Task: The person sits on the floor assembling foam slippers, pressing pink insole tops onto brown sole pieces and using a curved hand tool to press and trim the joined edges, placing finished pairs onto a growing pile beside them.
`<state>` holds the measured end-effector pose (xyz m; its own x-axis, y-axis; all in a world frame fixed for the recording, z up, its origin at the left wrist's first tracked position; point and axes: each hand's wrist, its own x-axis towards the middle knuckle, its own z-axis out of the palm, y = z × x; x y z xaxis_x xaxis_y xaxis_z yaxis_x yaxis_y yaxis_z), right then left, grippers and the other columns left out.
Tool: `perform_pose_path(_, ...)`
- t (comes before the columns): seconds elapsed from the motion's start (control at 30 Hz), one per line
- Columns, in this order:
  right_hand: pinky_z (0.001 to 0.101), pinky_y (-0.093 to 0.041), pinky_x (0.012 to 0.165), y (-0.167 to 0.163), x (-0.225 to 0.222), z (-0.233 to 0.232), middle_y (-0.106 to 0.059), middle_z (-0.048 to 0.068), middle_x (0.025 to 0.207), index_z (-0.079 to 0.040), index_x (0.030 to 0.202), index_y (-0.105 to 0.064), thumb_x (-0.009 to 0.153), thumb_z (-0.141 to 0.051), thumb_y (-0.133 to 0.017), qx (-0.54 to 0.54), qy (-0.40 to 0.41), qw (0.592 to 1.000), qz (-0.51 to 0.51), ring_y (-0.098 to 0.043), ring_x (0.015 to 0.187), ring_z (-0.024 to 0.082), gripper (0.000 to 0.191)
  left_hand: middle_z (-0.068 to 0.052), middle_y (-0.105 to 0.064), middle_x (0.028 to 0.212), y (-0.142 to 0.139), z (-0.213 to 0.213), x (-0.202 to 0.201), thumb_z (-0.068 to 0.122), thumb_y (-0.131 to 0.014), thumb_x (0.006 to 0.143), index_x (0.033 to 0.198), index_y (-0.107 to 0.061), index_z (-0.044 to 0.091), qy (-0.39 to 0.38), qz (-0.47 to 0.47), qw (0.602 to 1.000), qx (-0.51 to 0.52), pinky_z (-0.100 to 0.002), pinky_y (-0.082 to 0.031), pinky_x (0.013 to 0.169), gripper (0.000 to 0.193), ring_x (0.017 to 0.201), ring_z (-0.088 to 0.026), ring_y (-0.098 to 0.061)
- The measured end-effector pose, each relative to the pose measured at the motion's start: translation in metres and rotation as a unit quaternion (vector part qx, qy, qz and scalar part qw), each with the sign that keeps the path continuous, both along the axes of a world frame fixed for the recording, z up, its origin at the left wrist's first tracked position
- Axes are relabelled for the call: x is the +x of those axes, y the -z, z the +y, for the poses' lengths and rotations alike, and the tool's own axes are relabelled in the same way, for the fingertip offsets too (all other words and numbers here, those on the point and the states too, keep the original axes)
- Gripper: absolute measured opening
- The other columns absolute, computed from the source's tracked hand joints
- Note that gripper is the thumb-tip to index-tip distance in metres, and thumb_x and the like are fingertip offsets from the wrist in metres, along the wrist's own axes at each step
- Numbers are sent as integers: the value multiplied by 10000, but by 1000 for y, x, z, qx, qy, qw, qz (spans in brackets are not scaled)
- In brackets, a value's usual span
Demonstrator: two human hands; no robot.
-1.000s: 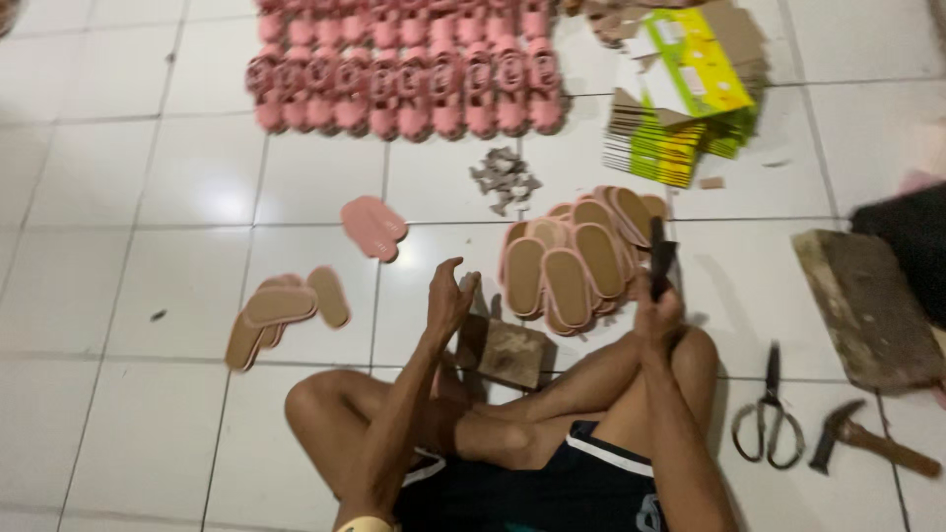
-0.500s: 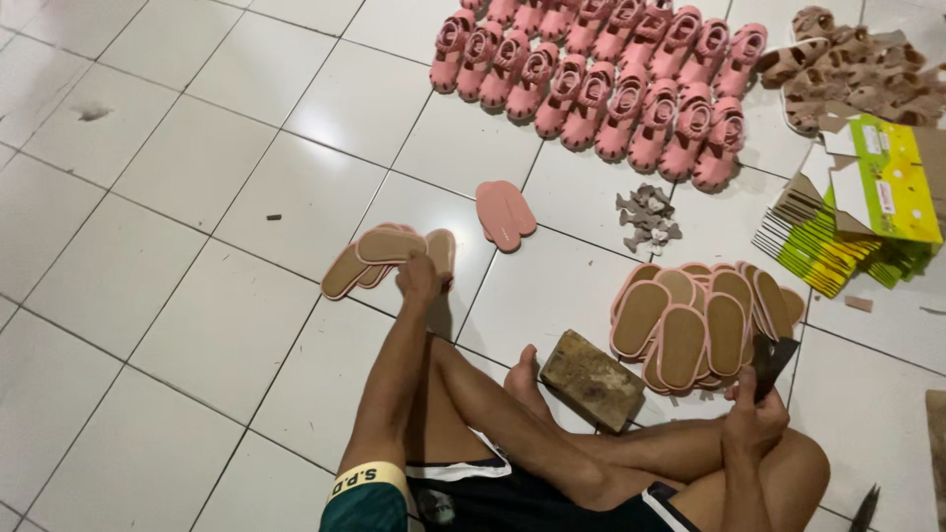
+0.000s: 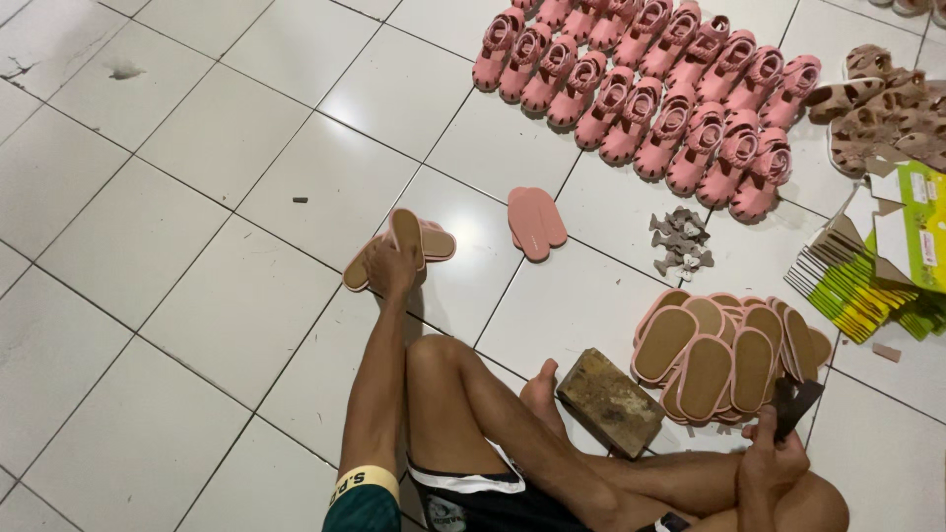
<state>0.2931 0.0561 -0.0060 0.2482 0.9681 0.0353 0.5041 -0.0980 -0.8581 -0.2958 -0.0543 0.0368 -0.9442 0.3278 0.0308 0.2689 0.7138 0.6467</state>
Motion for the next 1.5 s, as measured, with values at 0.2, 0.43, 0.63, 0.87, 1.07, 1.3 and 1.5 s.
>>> perform_pose_path(0.2, 284, -452, 676, -3, -1, 2, -663, 63, 775, 59, 960, -682, 1142, -316, -686, 4, -6, 999, 31, -600, 734, 116, 417, -237, -606, 1267, -5, 6, -7, 201, -853, 806, 1047, -648, -73, 70, -133, 970, 192, -465, -544, 917, 418, 1103, -373, -648)
perform_pose_path(0.43, 284, -459, 690, -1, 0, -3, -673, 77, 776, 72, 967, -689, 1151, -300, -678, -5, -10, 1000, 5, -605, 747, 118, 415, -161, -676, 1275, -48, -18, -92, 187, -843, 734, 1417, -496, 101, 298, -211, 918, 155, -377, -586, 951, 771, 1123, -265, -681)
perform_pose_path(0.63, 287, -456, 651, 0, 0, 0, -667, 87, 806, 58, 1020, -703, 1135, -275, -683, -24, 5, 1000, -2, -591, 720, 125, 354, -232, -693, 1284, -20, -20, -68, 454, -995, 557, 1301, -596, -17, 199, -129, 965, -113, -451, -584, 1005, 966, 1198, -359, -676)
perform_pose_path(0.87, 277, -460, 668, 4, -3, 1, -640, 57, 797, 80, 980, -657, 1158, -326, -718, 31, 15, 993, 113, -608, 756, 127, 448, -192, -635, 1273, -16, 4, -35, 506, -991, 447, 1273, -617, 52, 198, -108, 949, -220, -481, -567, 927, 1015, 1202, -354, -615)
perform_pose_path(1.07, 285, -448, 635, -5, -8, -4, -669, 32, 794, 13, 1047, -705, 1061, -413, -670, -13, 15, 999, 40, -605, 719, 127, 428, -222, -706, 1201, -2, 5, -10, 470, -999, 490, 1261, -583, -31, 246, -168, 929, -218, -453, -574, 959, 1009, 1126, -356, -695)
perform_pose_path(1.3, 261, -392, 550, -23, -16, -19, -513, -4, 706, -53, 937, -603, 1124, -501, -356, -14, 24, 961, 275, -547, 648, 126, 544, -228, -724, 1126, -22, 18, 7, 342, -934, 596, 1267, -565, -28, 274, -293, 916, -1, -459, -627, 855, 851, 1000, -339, -744)
perform_pose_path(1.5, 257, -390, 584, -41, -25, -29, -506, 8, 695, 9, 930, -596, 1135, -501, -396, -18, 50, 945, 322, -531, 654, 133, 585, -205, -761, 1058, -79, 48, 73, 323, -861, 743, 1233, -645, -53, 348, -349, 863, 116, -356, -625, 798, 655, 923, -251, -764)
